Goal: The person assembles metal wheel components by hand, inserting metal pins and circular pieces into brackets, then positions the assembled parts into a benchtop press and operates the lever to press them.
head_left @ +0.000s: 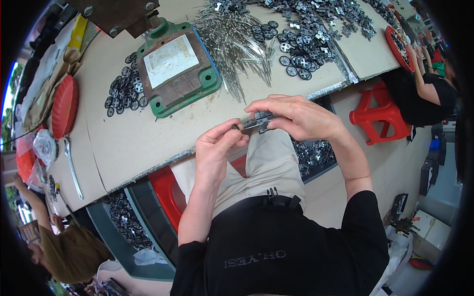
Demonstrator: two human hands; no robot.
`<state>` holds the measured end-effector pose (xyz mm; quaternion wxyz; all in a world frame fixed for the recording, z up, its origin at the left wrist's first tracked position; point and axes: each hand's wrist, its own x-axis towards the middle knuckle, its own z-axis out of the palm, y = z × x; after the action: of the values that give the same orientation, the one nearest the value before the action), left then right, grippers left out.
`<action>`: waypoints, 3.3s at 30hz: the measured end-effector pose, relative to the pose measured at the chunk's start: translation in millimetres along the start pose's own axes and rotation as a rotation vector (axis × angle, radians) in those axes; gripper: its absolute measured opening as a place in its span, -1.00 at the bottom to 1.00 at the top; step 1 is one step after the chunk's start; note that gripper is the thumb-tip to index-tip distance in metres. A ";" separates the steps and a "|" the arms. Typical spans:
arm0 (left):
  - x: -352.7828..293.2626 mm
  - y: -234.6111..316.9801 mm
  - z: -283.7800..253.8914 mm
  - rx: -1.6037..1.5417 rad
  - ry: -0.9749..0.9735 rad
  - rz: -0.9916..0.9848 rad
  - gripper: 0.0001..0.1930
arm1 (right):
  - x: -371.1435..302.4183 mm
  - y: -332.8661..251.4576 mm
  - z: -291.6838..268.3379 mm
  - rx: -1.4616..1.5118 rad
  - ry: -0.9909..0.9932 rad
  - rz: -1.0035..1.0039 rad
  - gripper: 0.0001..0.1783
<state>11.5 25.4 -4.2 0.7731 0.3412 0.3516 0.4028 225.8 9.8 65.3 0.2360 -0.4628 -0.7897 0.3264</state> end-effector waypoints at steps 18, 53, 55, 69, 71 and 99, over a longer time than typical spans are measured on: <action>-2.8 -8.8 11.1 0.059 0.050 0.297 -0.66 | 1.1 6.8 44.5 0.277 0.455 0.116 -0.67; 3.6 -11.4 2.5 -0.289 -0.061 -0.005 -0.67 | 0.5 10.0 54.9 0.646 0.742 0.331 -0.81; 3.6 -13.2 3.5 -0.323 -0.068 -0.011 -0.67 | 1.4 7.2 63.0 0.649 0.773 0.329 -0.82; -2.5 -10.4 10.4 -0.192 0.028 0.135 -0.62 | 5.2 -2.7 81.4 0.071 0.913 0.076 -0.81; -1.3 -12.0 3.9 0.054 0.032 0.212 -0.66 | 3.8 0.5 77.8 0.032 0.913 0.044 -0.78; 25.7 71.5 -12.2 0.802 -0.102 0.405 -0.76 | 53.5 6.3 19.3 0.105 0.288 -0.106 -0.78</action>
<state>-14.9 82.2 40.6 0.5017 0.6951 0.3675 0.3605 191.8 53.6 51.4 0.3876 -0.4495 -0.7529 0.2844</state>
